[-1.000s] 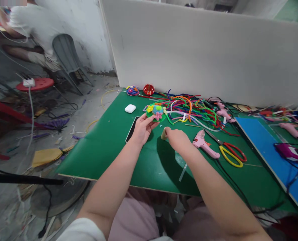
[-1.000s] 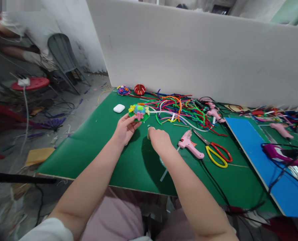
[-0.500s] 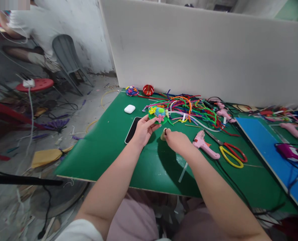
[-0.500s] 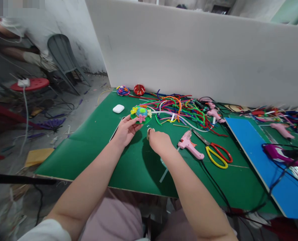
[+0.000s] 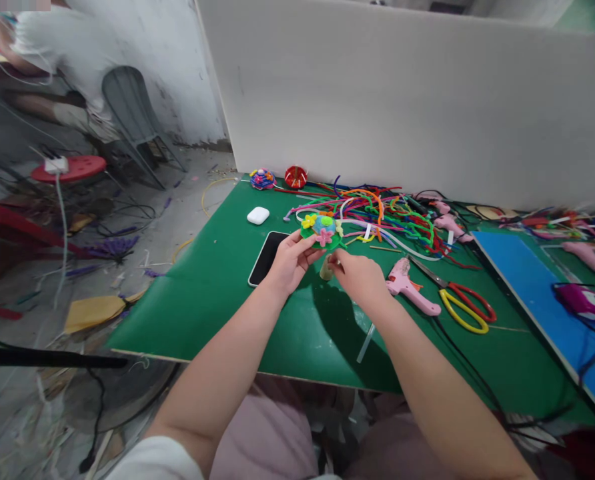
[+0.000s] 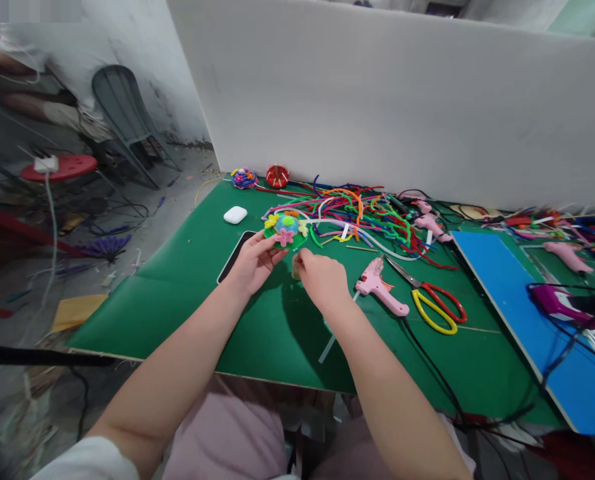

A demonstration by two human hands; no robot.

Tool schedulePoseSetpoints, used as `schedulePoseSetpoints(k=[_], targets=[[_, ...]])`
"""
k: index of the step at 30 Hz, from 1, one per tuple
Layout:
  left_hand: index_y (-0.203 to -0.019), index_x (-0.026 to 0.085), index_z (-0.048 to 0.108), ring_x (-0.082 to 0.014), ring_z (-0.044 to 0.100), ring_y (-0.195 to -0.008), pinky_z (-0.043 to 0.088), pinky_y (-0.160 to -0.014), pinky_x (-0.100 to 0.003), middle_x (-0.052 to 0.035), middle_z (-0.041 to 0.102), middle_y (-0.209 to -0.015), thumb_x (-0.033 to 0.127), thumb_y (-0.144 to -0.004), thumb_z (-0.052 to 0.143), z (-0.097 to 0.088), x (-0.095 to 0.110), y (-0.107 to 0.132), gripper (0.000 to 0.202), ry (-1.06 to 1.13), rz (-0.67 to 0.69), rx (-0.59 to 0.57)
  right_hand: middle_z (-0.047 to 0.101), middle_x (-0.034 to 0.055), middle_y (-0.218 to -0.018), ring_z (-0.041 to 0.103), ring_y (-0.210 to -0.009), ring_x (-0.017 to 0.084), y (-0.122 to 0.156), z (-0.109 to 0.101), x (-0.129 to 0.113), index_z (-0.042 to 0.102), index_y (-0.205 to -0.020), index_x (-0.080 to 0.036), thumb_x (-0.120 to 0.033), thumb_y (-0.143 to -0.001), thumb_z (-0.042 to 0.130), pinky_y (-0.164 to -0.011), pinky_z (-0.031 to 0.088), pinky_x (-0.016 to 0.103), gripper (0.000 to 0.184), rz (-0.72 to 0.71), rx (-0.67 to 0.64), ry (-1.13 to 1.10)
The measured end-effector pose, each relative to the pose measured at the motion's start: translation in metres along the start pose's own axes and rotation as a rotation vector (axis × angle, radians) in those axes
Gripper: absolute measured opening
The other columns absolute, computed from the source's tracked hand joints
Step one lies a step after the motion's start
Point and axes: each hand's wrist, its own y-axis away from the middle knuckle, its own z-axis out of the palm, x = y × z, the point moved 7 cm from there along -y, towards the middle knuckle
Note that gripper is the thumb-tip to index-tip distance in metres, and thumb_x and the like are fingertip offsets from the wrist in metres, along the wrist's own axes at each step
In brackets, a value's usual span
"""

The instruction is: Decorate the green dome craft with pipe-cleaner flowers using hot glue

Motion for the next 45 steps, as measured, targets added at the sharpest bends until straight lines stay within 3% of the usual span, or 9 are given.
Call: schedulePoseSetpoints(k=[2,7,11,14,17,23,34,45], targets=[[-0.087,0.015,0.063,-0.0084,0.064,-0.070,0.052,-0.069,-0.019,-0.0001,0.068,-0.082,0.014,-0.069,0.065,0.001,0.000,0.002,0.018,0.016,-0.007,0.014,0.067,0.0035,-0.075,0.062,-0.068,0.019,0.006,-0.009,0.003,0.059,-0.089,-0.022,-0.029,-0.086,0.044,-0.057,0.039,0.025,0.017,-0.021,0.122,-0.144],[-0.079,0.015,0.063,-0.0069,0.063,-0.065,0.052,-0.066,-0.017,0.0016,0.068,-0.076,0.015,-0.070,0.063,0.017,0.005,0.018,0.009,0.101,-0.033,0.000,0.065,0.0013,-0.078,0.058,-0.068,0.011,0.043,-0.052,0.012,0.061,-0.085,-0.018,-0.020,-0.082,0.053,-0.061,0.045,0.021,0.009,-0.238,0.516,-0.600],[-0.083,0.015,0.064,-0.0075,0.064,-0.066,0.052,-0.066,-0.016,0.0008,0.068,-0.078,0.016,-0.070,0.064,0.043,-0.003,0.035,0.013,0.057,-0.116,-0.053,0.065,0.0019,-0.080,0.060,-0.074,0.012,0.077,-0.083,0.022,0.065,-0.086,-0.020,-0.013,-0.076,0.061,-0.063,0.048,0.022,0.013,-0.298,0.769,-0.602],[-0.084,0.013,0.065,-0.0094,0.064,-0.071,0.053,-0.067,-0.018,-0.0012,0.068,-0.083,0.018,-0.070,0.065,0.059,-0.020,0.048,0.015,-0.017,-0.231,-0.066,0.065,0.0020,-0.082,0.061,-0.074,0.014,0.091,-0.090,0.029,0.066,-0.089,-0.022,-0.012,-0.074,0.064,-0.069,0.051,0.027,0.019,-0.321,0.871,-0.524],[-0.083,0.013,0.066,-0.0084,0.063,-0.070,0.053,-0.066,-0.018,-0.0007,0.068,-0.082,0.019,-0.071,0.065,0.067,-0.035,0.057,0.013,-0.057,-0.325,-0.066,0.065,0.0025,-0.082,0.061,-0.073,0.013,0.096,-0.083,0.036,0.066,-0.090,-0.021,-0.011,-0.074,0.063,-0.071,0.051,0.028,0.019,-0.322,0.846,-0.490],[-0.083,0.014,0.066,-0.0088,0.062,-0.075,0.054,-0.068,-0.018,-0.0007,0.067,-0.085,0.021,-0.073,0.064,0.076,-0.049,0.061,0.012,-0.095,-0.364,-0.093,0.064,0.0014,-0.075,0.059,-0.066,0.011,0.109,-0.079,0.047,0.069,-0.087,-0.020,-0.013,-0.073,0.066,-0.060,0.050,0.022,0.017,-0.262,0.855,-0.390],[-0.081,0.016,0.067,-0.0076,0.062,-0.076,0.054,-0.068,-0.016,0.0013,0.067,-0.082,0.021,-0.074,0.064,0.080,-0.048,0.062,0.009,-0.121,-0.335,-0.112,0.063,0.0002,-0.073,0.059,-0.063,0.010,0.109,-0.078,0.049,0.069,-0.088,-0.023,-0.012,-0.074,0.065,-0.055,0.049,0.021,0.018,-0.238,0.878,-0.379],[-0.086,0.017,0.067,-0.0121,0.062,-0.084,0.053,-0.071,-0.019,-0.0014,0.068,-0.090,0.024,-0.072,0.065,0.079,-0.045,0.063,0.016,-0.224,-0.295,-0.087,0.063,0.0004,-0.074,0.059,-0.065,0.010,0.108,-0.079,0.049,0.068,-0.084,-0.023,-0.018,-0.074,0.065,-0.059,0.049,0.022,0.011,-0.213,0.855,-0.361]])
